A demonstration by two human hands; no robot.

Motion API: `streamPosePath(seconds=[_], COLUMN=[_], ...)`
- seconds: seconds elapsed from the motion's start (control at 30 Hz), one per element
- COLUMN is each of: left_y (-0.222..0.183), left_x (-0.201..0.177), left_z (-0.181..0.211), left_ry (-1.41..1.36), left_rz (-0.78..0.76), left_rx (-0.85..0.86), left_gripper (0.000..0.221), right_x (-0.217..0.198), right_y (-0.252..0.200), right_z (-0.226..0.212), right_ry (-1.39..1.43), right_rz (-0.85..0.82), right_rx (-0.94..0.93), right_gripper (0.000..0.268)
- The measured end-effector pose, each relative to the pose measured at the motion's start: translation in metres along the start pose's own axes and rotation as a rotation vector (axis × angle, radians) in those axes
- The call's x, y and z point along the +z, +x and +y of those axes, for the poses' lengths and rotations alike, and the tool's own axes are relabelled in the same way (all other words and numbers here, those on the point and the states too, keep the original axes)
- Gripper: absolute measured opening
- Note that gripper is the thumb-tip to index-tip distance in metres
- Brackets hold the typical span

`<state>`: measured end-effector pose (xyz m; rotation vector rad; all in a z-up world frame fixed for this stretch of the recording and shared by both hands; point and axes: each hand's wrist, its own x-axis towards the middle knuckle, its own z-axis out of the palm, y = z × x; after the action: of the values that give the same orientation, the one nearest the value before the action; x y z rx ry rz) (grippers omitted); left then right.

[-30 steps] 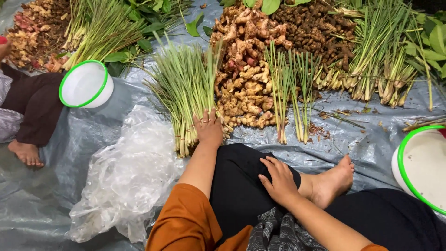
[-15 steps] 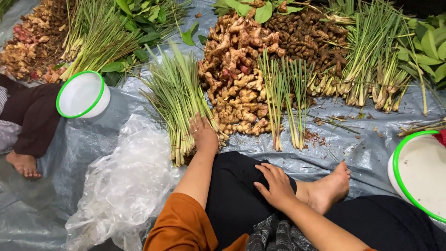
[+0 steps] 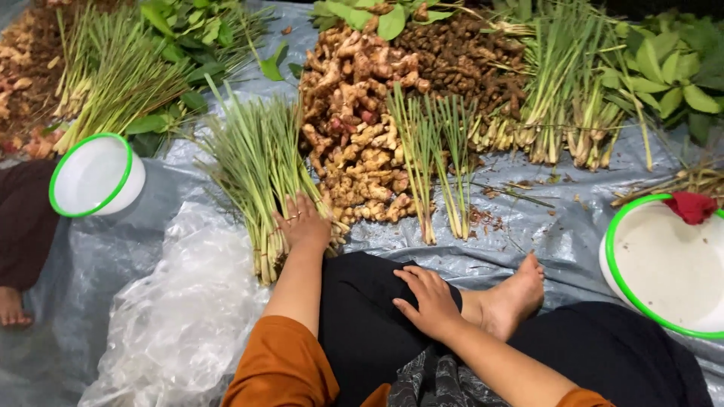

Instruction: Cleaning and sorting lemongrass stalks by peeling off the outer layers and organizing them into piles on a plastic tarp.

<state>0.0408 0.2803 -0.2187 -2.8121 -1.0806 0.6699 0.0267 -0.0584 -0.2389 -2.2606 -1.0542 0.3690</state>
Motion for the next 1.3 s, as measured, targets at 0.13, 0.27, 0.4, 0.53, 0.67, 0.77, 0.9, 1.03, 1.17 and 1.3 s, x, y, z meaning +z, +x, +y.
streamPosePath(seconds=[0.13,0.27,0.4,0.53,0.67,0.77,0.9,1.03,1.17,1.3], left_y=[-0.021,-0.044,-0.043,-0.035,-0.029,-0.016,0.001,0.0,0.007,-0.008], left_x=[-0.02,0.009,0.022,0.033,0.05,0.052,0.075,0.08,0.086,0.067], left_z=[0.047,0.124,0.203,0.232,0.229,0.23,0.234,0.237,0.238,0.237], left_ry=[-0.082,-0.723,-1.005,-1.186,-1.142,-1.26,-1.444,-1.446,-1.409,-1.531], left_rz=[0.216,0.015,-0.353,-0.343,-0.326,-0.357,-0.326,-0.352,-0.395,-0.505], left_rx=[-0.031,0.207,0.154,-0.187,-0.089,-0.064,-0.089,-0.075,-0.038,-0.026], left_gripper=[0.08,0.046,0.065,0.063,0.037,0.031,0.021,0.023,0.027,0.023], right_x=[-0.001,0.012,0.019,0.016,0.013,0.011,-0.002,0.003,0.001,0.002], right_y=[0.002,-0.004,-0.002,-0.006,-0.008,0.0,0.002,0.0,0.002,-0.001], right_z=[0.001,0.005,0.016,0.02,0.009,0.01,-0.001,0.001,-0.001,0.002], right_ry=[0.019,0.039,0.051,0.095,0.123,0.115,0.118,0.128,0.123,0.141], right_rz=[0.067,0.194,0.315,0.418,0.43,0.438,0.428,0.424,0.436,0.414], right_rx=[-0.036,-0.095,-0.192,-0.194,-0.153,-0.153,-0.148,-0.129,-0.135,-0.15], right_gripper=[0.057,0.054,0.053,0.054,0.049,0.048,0.043,0.046,0.045,0.043])
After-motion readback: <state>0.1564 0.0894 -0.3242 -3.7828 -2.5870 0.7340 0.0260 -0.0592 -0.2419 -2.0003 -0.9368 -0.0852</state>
